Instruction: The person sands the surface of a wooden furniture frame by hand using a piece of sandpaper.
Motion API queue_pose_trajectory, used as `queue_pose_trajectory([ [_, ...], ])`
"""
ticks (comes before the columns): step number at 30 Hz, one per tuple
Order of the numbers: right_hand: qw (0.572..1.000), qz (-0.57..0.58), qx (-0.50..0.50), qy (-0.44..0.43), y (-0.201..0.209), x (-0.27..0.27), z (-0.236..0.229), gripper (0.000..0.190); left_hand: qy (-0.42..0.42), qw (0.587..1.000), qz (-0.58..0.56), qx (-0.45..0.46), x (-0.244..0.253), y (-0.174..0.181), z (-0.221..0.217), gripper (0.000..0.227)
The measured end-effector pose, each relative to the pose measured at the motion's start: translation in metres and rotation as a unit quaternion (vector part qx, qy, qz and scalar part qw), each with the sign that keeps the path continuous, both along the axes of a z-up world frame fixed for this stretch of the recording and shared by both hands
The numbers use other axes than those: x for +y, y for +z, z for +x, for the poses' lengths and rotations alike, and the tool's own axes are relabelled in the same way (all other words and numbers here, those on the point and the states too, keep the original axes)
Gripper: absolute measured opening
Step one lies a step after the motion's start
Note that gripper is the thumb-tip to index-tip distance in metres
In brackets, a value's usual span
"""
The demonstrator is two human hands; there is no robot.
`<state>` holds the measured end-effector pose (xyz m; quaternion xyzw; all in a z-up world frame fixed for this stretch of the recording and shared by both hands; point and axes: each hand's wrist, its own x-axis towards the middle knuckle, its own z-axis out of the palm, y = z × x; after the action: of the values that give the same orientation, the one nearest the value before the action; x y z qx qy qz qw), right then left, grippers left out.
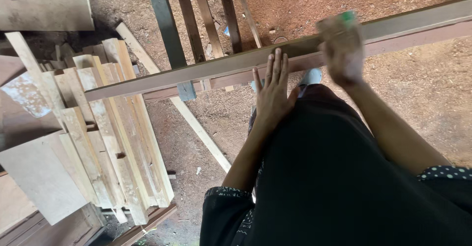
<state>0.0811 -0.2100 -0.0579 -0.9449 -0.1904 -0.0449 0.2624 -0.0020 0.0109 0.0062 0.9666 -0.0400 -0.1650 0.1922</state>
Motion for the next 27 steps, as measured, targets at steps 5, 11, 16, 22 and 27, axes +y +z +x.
queue_pose_trajectory([
  [5,0.997,-0.067,-0.024,-0.038,-0.007,0.029,-0.004,0.048,0.013,1.0,-0.004,-0.011,0.015,0.002,-0.004,0.093],
  [11,0.999,-0.025,-0.018,0.031,0.011,0.032,-0.007,0.046,-0.007,0.999,-0.032,-0.038,0.02,0.005,0.003,0.089],
  [16,0.999,0.019,-0.007,-0.031,0.013,0.048,-0.004,0.04,-0.017,1.0,-0.002,0.008,0.016,0.021,0.003,0.09],
  [22,0.999,0.022,0.023,-0.017,0.017,0.013,0.003,0.034,-0.051,0.996,-0.041,-0.055,0.006,0.01,0.01,0.088],
  [27,0.991,-0.101,-0.067,-0.055,0.005,0.006,-0.007,0.041,-0.068,0.995,-0.033,-0.059,0.008,-0.003,0.019,0.087],
])
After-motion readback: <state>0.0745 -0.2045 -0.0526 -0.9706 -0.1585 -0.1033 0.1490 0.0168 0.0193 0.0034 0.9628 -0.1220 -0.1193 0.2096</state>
